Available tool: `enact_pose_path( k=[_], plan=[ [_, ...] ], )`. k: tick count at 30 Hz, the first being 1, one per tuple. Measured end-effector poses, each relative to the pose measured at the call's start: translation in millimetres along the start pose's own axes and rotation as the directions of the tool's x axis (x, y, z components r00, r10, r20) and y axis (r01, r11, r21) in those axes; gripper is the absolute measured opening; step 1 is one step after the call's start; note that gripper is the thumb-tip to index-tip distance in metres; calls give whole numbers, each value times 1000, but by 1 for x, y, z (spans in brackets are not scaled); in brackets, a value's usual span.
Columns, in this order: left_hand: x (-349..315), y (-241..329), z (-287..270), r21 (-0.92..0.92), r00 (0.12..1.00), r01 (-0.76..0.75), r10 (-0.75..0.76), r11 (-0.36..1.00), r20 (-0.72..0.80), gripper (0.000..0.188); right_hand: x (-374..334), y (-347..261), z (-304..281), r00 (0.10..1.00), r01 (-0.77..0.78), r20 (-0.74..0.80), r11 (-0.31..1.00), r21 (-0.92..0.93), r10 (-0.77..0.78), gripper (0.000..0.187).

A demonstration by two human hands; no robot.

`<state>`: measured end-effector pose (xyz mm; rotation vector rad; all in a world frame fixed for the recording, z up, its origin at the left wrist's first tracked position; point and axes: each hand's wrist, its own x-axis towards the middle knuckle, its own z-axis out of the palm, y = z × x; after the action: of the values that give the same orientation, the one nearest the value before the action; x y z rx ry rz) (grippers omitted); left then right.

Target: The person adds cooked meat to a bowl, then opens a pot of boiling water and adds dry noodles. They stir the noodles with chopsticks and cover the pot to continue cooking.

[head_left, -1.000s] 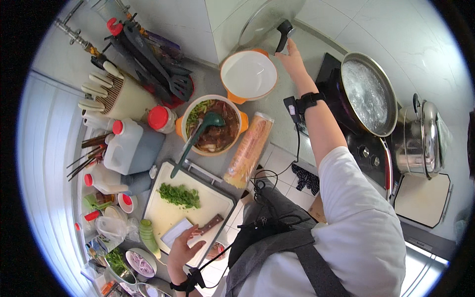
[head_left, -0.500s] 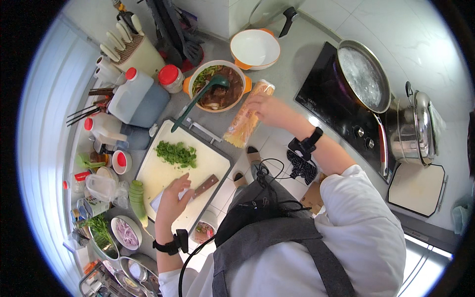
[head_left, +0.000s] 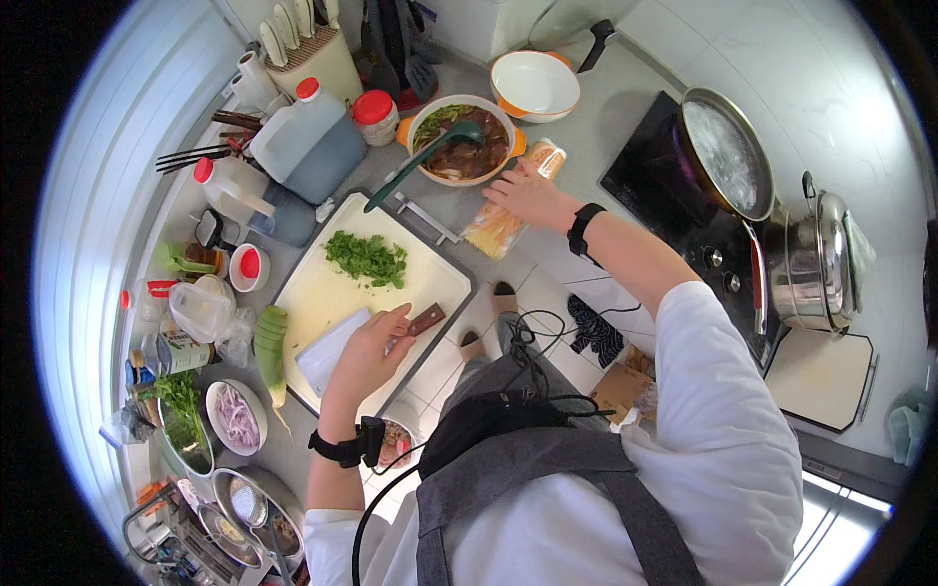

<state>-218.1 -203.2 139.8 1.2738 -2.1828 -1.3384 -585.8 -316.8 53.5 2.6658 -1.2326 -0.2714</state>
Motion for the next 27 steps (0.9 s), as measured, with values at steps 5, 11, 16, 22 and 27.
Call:
enact_pose_path(
  k=[5, 11, 16, 22, 27],
  plan=[
    [-11, -5, 0, 10, 1000, 7, -7, 1000, 10, 44, 10, 9, -6, 988, 37, 147, 997, 61, -46, 41],
    [-17, -11, -3, -37, 1000, 16, -15, 999, 16, 41, 15, 15, -18, 952, 91, 289, 995, 36, -97, 34],
    [-7, -7, -3, -115, 997, 23, -14, 993, 79, 42, -4, 12, -49, 950, 56, 299, 988, 141, -96, 35],
    [28, 7, 20, -280, 971, 19, 50, 960, 235, 47, -28, 8, -108, 962, -232, 243, 848, 476, 127, 52],
    [76, 26, 52, -414, 935, 135, 22, 900, 353, 72, -41, -16, -153, 829, -560, 428, 539, 630, 360, 71]
  ],
)
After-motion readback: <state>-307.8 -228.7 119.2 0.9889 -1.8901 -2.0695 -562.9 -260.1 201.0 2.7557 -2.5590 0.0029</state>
